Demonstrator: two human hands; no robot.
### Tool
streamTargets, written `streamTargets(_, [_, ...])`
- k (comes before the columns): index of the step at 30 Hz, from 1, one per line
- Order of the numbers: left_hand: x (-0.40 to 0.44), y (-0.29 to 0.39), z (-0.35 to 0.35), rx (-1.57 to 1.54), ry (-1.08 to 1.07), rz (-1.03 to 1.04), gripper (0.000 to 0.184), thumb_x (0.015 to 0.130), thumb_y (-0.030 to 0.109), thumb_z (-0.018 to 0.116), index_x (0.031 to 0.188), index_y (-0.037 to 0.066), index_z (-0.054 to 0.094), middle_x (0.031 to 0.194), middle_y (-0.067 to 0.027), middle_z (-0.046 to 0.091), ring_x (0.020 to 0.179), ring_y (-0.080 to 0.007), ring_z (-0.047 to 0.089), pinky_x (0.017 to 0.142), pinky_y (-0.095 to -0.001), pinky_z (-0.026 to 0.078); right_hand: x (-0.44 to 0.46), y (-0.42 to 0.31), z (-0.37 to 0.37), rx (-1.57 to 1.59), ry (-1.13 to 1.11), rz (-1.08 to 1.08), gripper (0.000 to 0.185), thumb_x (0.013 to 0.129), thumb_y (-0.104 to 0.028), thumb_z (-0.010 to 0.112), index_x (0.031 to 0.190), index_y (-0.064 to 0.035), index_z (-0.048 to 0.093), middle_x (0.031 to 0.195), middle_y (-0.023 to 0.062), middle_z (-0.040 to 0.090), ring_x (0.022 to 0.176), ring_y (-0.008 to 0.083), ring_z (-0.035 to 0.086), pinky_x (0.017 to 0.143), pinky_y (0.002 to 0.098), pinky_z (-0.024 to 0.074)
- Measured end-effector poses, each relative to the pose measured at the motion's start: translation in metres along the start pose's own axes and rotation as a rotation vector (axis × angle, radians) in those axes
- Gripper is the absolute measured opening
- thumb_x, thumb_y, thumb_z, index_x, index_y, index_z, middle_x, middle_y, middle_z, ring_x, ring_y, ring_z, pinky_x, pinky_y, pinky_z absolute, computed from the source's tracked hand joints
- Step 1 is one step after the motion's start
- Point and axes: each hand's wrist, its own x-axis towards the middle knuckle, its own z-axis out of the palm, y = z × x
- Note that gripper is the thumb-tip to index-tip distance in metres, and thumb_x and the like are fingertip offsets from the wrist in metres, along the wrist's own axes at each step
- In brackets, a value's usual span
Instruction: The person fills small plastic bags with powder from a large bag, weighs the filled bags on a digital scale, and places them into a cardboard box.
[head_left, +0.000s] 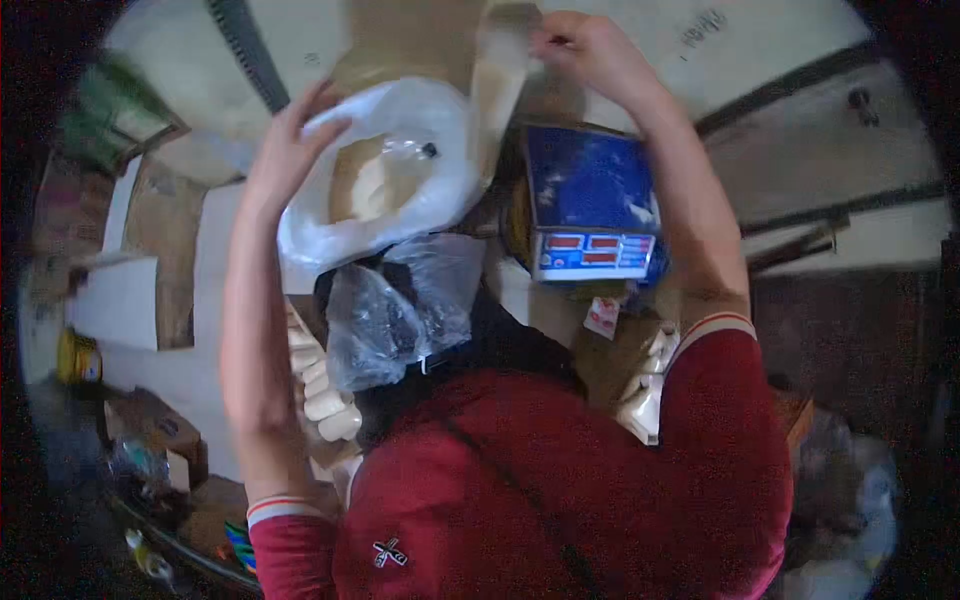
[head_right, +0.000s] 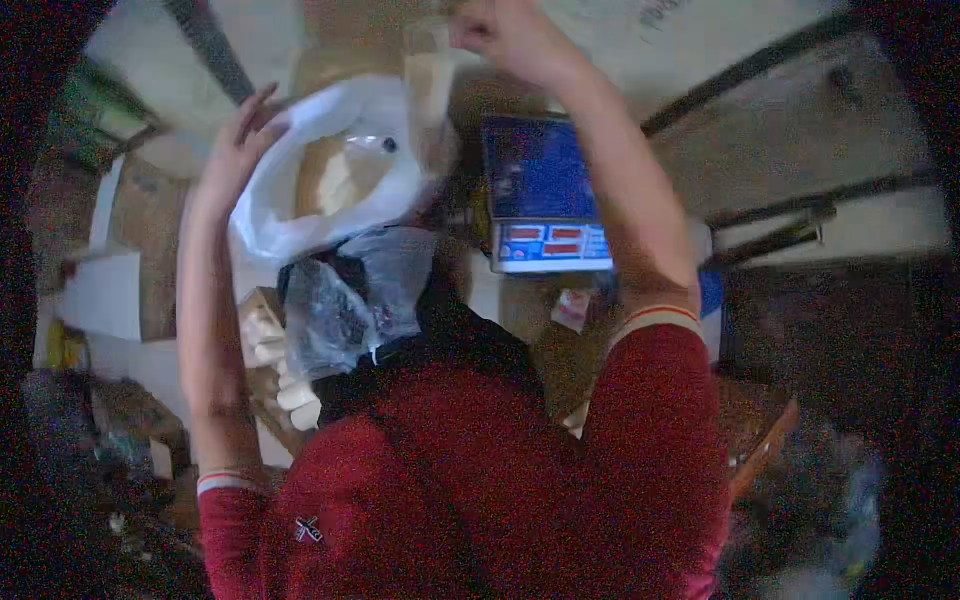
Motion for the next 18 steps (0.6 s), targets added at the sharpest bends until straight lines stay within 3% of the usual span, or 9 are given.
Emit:
streamTargets(3, [-0.04, -0.023, -0.002, 0.115, -0.038, -0.088, 0.065, 0.08, 0.017, 0.065, 0.136, 0.003, 0.034, 0.132, -0.0161, 0.045, 0.122, -0.0223, 0.041, 0.1, -0.0313, 0.033, -0.036, 0.031, -0.041, -0.18, 0.051, -0.043, 0.008, 0.081, -0.01, 0.058, 0.085, -0.0026, 0.059, 0.078, 0.0073, 0.062, 0.074, 0.0159, 0.057, 0.067, 0.0307, 0.0462])
streamTargets(5, [-0.064, -0.041, -0.012, -0.038, -0.026, -0.191, 0.064, 0.081, 0.017, 0.064, 0.136, 0.003, 0.035, 0.138, -0.0152, 0.038, 0.127, -0.023, 0.036, 0.102, -0.032, 0.03, -0.059, 0.055, -0.061, -0.267, 0.0, 0.017, 0.008, 0.08, -0.009, 0.057, 0.084, -0.0022, 0.057, 0.077, 0.0086, 0.061, 0.072, 0.0171, 0.056, 0.067, 0.0311, 0.0459])
streamTargets(7, [-0.085, -0.057, -0.027, 0.09, -0.003, -0.194, 0.062, 0.081, 0.017, 0.063, 0.136, 0.004, 0.036, 0.14, -0.0139, 0.036, 0.129, -0.0232, 0.034, 0.104, -0.033, 0.028, -0.083, 0.073, -0.071, -0.351, -0.06, 0.073, 0.007, 0.08, -0.008, 0.057, 0.082, -0.0018, 0.056, 0.076, 0.0099, 0.059, 0.071, 0.0184, 0.056, 0.066, 0.0315, 0.0455])
streamTargets(9, [-0.105, -0.077, -0.039, 0.031, 0.015, -0.239, 0.06, 0.082, 0.018, 0.062, 0.135, 0.004, 0.037, 0.141, -0.0134, 0.034, 0.13, -0.0229, 0.031, 0.105, -0.0338, 0.025, -0.101, 0.088, -0.072, -0.487, -0.11, 0.183, 0.007, 0.079, -0.008, 0.056, 0.081, -0.0017, 0.056, 0.077, 0.0138, 0.059, 0.072, 0.0229, 0.057, 0.066, 0.0336, 0.0454])
streamTargets(14, [-0.144, -0.086, -0.051, 0.044, 0.118, -0.345, 0.057, 0.083, 0.023, 0.061, 0.134, 0.007, 0.04, 0.143, -0.013, 0.03, 0.134, -0.0221, 0.024, 0.107, -0.0362, 0.019, -0.137, 0.145, -0.033, -0.747, -0.321, 0.331, 0.009, 0.076, -0.009, 0.053, 0.081, -0.0021, 0.057, 0.081, 0.0209, 0.059, 0.076, 0.0327, 0.059, 0.065, 0.0388, 0.045])
streamTargets(18, [-0.159, -0.089, -0.051, 0.023, 0.151, -0.386, 0.056, 0.084, 0.026, 0.06, 0.134, 0.009, 0.041, 0.144, -0.0131, 0.028, 0.135, -0.0224, 0.022, 0.108, -0.0382, 0.017, -0.141, 0.149, 0.019, -0.572, -0.262, 0.373, 0.012, 0.074, -0.01, 0.053, 0.08, -0.0022, 0.059, 0.082, 0.0211, 0.06, 0.077, 0.0363, 0.059, 0.064, 0.0414, 0.0459])
